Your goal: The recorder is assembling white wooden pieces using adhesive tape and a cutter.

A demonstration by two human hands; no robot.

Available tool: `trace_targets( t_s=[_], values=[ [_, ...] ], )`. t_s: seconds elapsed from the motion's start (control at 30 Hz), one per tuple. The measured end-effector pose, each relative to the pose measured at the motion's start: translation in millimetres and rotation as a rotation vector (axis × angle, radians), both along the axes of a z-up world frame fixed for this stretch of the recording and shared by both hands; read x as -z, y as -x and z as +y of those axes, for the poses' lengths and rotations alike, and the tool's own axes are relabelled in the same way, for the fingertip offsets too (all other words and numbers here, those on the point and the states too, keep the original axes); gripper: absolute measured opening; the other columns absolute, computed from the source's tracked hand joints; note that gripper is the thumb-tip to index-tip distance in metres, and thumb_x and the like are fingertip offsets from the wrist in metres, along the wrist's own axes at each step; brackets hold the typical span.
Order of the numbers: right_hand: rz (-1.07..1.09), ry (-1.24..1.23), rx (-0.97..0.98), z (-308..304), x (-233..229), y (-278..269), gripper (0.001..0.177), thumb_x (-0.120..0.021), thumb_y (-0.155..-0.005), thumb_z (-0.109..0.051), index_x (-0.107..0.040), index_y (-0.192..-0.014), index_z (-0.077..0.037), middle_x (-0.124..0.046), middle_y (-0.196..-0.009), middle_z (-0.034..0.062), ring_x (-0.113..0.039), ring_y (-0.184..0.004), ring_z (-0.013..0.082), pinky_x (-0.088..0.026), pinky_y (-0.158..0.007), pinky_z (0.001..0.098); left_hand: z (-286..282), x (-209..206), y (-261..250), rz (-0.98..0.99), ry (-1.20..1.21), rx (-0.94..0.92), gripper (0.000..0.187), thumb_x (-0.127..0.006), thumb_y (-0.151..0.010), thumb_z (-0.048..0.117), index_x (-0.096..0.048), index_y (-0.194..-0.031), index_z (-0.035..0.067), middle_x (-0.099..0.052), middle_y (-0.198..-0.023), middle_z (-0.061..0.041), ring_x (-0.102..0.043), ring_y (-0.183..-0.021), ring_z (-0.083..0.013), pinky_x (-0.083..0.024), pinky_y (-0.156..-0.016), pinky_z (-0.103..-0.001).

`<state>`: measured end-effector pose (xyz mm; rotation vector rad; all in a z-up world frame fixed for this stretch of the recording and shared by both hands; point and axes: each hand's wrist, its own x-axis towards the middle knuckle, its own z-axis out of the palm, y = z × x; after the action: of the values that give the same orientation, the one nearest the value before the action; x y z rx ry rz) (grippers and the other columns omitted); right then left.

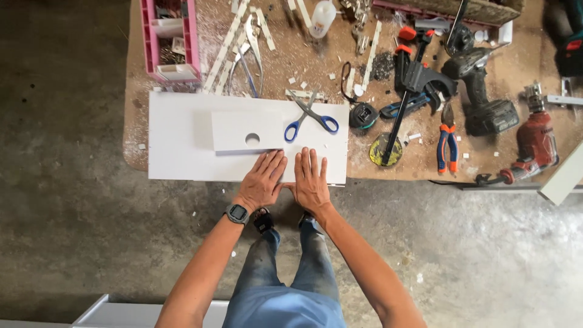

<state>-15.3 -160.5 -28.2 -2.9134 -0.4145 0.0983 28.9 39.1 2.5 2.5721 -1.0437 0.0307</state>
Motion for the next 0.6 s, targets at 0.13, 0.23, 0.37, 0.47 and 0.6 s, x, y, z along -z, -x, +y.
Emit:
trace_targets(
  t_s=[0.13,0.23,0.37,0.47,0.6],
  values=[
    [0.028,0.008,-0.013,-5.2,-5.8,-2.6,0.095,-0.055,-0.096,-0.056,-0.021,-0.157,0.009,-0.015,-0.166,0.0287,-0.011,-0.155,0.0466,-0.013,-0.121,0.0688,-1.0,7.8,-0.8,-0.008,0.068,0.007,0.071,-0.068,-0.092,0.034,-0.046,-0.149,-0.003,-0.042,-0.158,-0.022,-0.038,-0.148,-0.0362,-0.027,-0.125,-0.049],
    [-0.035,-0.063,-0.023,-2.9,4.2,4.1,0.098,-0.057,-0.094,-0.056,-0.02,-0.157,0.01,-0.014,-0.165,0.0304,-0.011,-0.153,0.0475,-0.013,-0.118,0.0705,0.2,13.3,3.4,-0.004,0.096,0.006,0.073,-0.067,-0.092,0.035,-0.045,-0.15,-0.004,-0.042,-0.157,-0.023,-0.038,-0.146,-0.0383,-0.027,-0.124,-0.05],
    [-0.121,-0.05,-0.009,0.5,7.6,3.3,0.092,-0.059,-0.097,-0.051,-0.023,-0.158,0.008,-0.018,-0.167,0.0284,-0.014,-0.155,0.046,-0.014,-0.121,0.0687,-1.7,20.5,4.6,-0.059,0.081,-0.011,0.069,-0.065,-0.094,0.03,-0.044,-0.149,-0.006,-0.042,-0.157,-0.025,-0.038,-0.147,-0.0391,-0.028,-0.125,-0.051],
    [-0.135,-0.051,0.041,6.1,9.8,9.0,0.087,-0.059,-0.097,-0.045,-0.027,-0.159,0.007,-0.02,-0.167,0.0272,-0.017,-0.156,0.0454,-0.014,-0.122,0.0674,-4.0,23.5,8.9,-0.08,0.081,-0.018,0.067,-0.063,-0.095,0.028,-0.044,-0.149,-0.008,-0.043,-0.156,-0.026,-0.039,-0.147,-0.0402,-0.028,-0.125,-0.052],
    [-0.163,-0.061,0.067,10.2,9.2,11.8,0.082,-0.06,-0.098,-0.04,-0.029,-0.159,0.006,-0.022,-0.167,0.0266,-0.018,-0.156,0.0452,-0.014,-0.123,0.0669,-4.9,29.5,11.4,-0.102,0.095,-0.024,0.065,-0.062,-0.099,0.027,-0.043,-0.15,-0.008,-0.043,-0.157,-0.027,-0.04,-0.148,-0.0407,-0.028,-0.126,-0.052]
  ],
)
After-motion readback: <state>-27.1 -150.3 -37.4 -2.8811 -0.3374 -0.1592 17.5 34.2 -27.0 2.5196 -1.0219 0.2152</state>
